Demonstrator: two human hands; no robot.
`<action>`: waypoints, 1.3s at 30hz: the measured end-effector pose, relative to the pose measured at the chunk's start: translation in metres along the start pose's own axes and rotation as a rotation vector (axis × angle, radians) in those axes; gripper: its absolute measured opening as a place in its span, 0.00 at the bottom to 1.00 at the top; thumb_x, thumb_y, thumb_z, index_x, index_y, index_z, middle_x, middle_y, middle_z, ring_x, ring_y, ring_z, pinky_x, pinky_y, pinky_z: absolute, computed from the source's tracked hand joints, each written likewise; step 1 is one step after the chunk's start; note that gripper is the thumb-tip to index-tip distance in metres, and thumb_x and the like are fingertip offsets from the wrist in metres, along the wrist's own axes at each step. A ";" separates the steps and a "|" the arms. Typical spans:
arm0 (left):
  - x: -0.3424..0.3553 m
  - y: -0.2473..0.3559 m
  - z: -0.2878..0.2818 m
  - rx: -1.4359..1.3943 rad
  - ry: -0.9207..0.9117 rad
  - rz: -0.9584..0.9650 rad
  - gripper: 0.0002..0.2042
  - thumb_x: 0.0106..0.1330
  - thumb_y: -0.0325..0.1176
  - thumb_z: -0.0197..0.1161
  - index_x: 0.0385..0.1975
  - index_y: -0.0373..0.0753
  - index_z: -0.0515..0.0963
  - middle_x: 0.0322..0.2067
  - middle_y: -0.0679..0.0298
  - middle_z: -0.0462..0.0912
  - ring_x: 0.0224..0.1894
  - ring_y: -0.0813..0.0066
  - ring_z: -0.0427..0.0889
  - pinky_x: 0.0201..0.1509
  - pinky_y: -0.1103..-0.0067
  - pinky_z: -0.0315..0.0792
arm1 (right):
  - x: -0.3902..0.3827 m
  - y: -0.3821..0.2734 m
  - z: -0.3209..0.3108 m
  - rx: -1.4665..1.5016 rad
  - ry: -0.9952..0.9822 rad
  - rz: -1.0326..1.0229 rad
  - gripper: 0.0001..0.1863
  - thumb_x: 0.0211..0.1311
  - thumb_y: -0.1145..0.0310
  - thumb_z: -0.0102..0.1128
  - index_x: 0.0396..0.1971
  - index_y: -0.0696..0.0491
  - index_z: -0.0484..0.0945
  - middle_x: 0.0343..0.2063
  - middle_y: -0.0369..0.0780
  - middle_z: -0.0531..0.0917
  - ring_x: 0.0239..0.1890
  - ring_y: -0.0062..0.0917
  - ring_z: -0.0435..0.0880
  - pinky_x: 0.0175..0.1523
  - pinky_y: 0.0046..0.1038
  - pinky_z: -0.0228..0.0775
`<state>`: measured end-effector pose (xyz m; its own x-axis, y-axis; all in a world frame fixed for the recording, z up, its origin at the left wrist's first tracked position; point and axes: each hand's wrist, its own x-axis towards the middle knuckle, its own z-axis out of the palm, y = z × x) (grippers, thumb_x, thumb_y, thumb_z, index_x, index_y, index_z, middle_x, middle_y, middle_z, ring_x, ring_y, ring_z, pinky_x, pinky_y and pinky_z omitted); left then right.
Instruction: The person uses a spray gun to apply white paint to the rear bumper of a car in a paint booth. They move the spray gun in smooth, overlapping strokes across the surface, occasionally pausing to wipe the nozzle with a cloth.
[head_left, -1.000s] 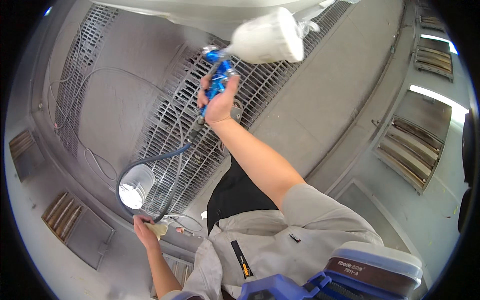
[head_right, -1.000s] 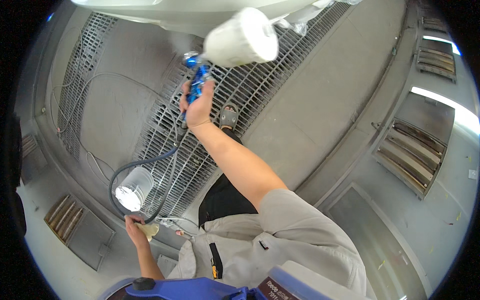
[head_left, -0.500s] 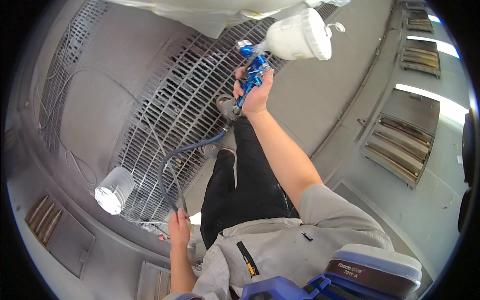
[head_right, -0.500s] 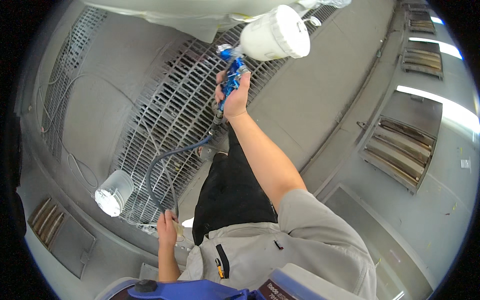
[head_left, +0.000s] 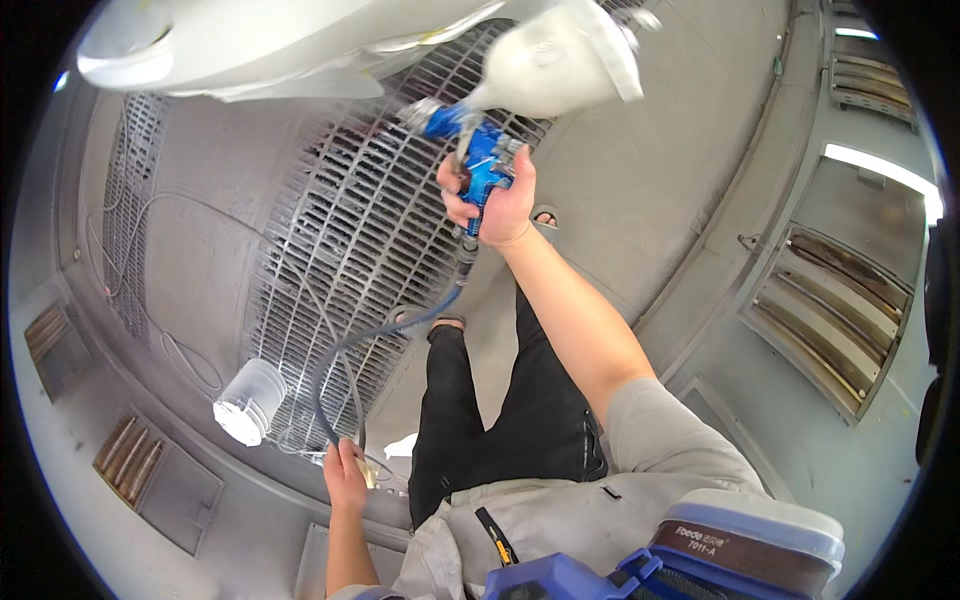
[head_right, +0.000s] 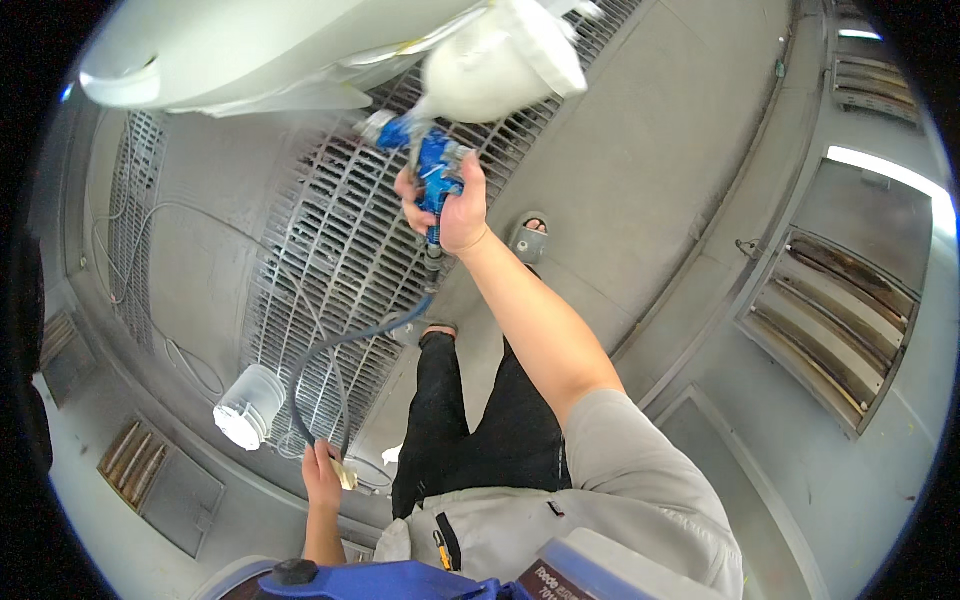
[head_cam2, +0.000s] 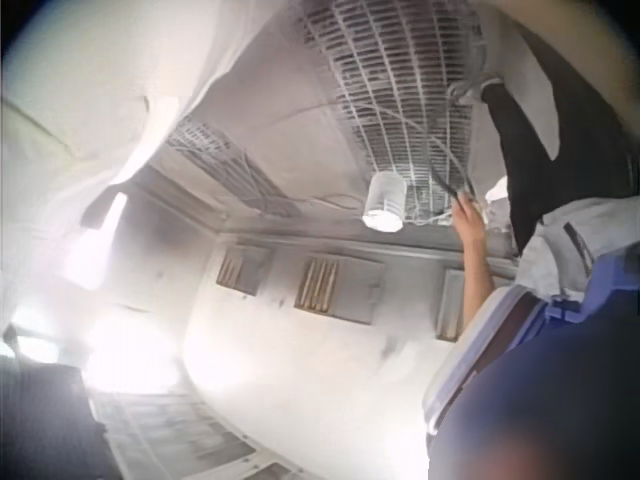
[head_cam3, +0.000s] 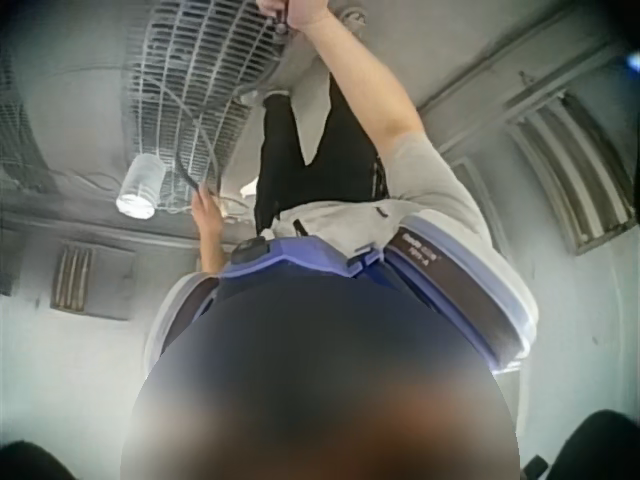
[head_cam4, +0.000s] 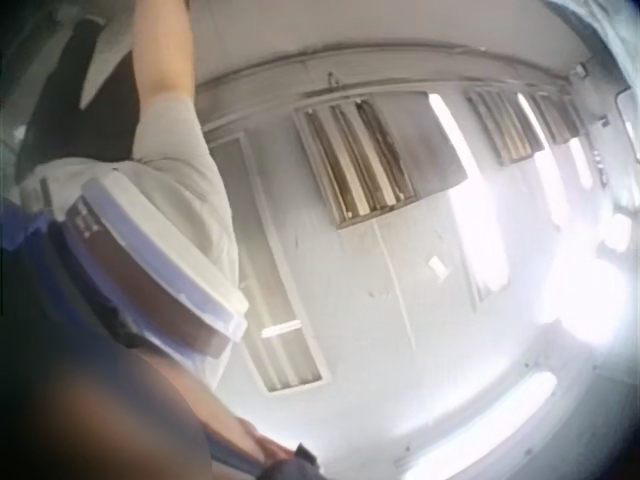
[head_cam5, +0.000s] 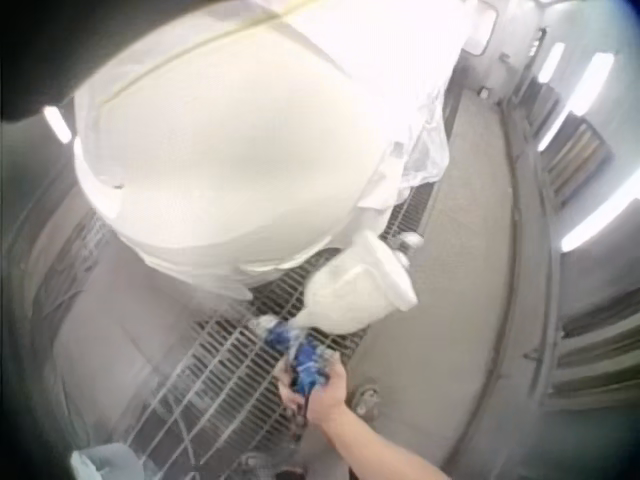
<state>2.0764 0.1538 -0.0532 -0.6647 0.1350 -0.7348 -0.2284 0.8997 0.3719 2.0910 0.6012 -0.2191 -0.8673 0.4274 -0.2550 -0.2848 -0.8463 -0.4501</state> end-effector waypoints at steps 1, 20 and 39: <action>0.001 0.010 0.010 0.070 -0.031 0.050 0.19 0.79 0.41 0.50 0.26 0.36 0.74 0.21 0.62 0.77 0.25 0.70 0.74 0.33 0.73 0.67 | 0.003 -0.014 -0.016 -0.023 -0.045 0.035 0.48 0.62 0.20 0.27 0.41 0.56 0.72 0.29 0.38 0.74 0.14 0.18 0.64 0.21 0.24 0.59; -0.064 0.120 0.110 0.297 -0.072 0.134 0.19 0.77 0.44 0.53 0.30 0.34 0.75 0.22 0.54 0.78 0.28 0.62 0.79 0.34 0.65 0.71 | 0.005 -0.217 -0.058 -0.298 0.249 0.079 0.46 0.62 0.20 0.28 0.32 0.54 0.73 0.24 0.33 0.74 0.13 0.17 0.62 0.20 0.24 0.56; -0.131 0.061 0.113 -0.037 0.028 0.271 0.21 0.76 0.49 0.51 0.31 0.38 0.78 0.25 0.53 0.82 0.32 0.52 0.83 0.39 0.64 0.74 | -0.079 -0.268 0.136 -0.542 0.523 -0.234 0.32 0.76 0.35 0.34 0.37 0.52 0.71 0.21 0.33 0.71 0.11 0.17 0.62 0.15 0.23 0.56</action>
<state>2.2296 0.2382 0.0019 -0.7246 0.3567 -0.5897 -0.0652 0.8163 0.5740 2.1801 0.7509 0.0377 -0.4663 0.7833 -0.4110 -0.0810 -0.5005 -0.8620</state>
